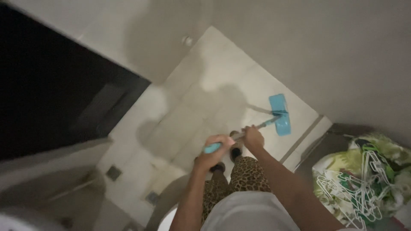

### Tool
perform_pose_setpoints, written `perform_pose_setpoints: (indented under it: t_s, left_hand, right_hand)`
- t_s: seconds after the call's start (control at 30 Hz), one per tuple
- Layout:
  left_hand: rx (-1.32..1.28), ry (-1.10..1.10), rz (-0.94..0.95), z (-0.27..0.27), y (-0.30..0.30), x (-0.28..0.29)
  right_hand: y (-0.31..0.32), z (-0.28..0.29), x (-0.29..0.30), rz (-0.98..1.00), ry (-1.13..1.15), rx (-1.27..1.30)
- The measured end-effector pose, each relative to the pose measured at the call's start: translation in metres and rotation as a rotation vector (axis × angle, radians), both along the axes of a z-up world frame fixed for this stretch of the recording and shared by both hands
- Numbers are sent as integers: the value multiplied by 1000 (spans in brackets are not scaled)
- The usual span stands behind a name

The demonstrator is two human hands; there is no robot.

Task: The person fills a red scoop with water from a sink, adds a cleaning powder, and pours the mixture onto the bathroom floor. They then use a blue mop to scrub the tiled floor around the toilet and sink.

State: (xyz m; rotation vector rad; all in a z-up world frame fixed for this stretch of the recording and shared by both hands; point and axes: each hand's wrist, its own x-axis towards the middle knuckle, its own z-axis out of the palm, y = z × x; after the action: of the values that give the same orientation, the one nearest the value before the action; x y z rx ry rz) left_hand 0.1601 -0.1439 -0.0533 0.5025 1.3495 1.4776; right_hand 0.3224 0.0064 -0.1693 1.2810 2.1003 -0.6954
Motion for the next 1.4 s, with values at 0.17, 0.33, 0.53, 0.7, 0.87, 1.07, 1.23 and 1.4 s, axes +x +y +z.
perform_pose_setpoints:
  t_s: [0.17, 0.33, 0.53, 0.7, 0.87, 1.07, 1.23, 1.4]
  left_hand:
    - [13, -48, -184, -4, 72, 36]
    - [-253, -85, -266, 41, 146, -1]
    - [-62, 174, -155, 58, 177, -49]
    - [-254, 221, -78, 116, 180, -94]
    - [-115, 451, 54, 128, 153, -112]
    - [-40, 490, 207, 97, 92, -79]
    - [103, 548, 293, 74, 61, -60]
    - [-159, 364, 456, 49, 46, -97]
  right_hand:
    - [60, -44, 75, -223, 131, 112]
    - [108, -56, 57, -178, 178, 165]
    - [135, -18, -31, -338, 455, 143]
    - [137, -28, -105, -102, 735, 218]
    - [135, 1, -182, -106, 770, 64]
    - [112, -22, -189, 229, 720, -112]
    - [80, -76, -165, 314, 919, -11]
    - [83, -54, -230, 273, 735, -129]
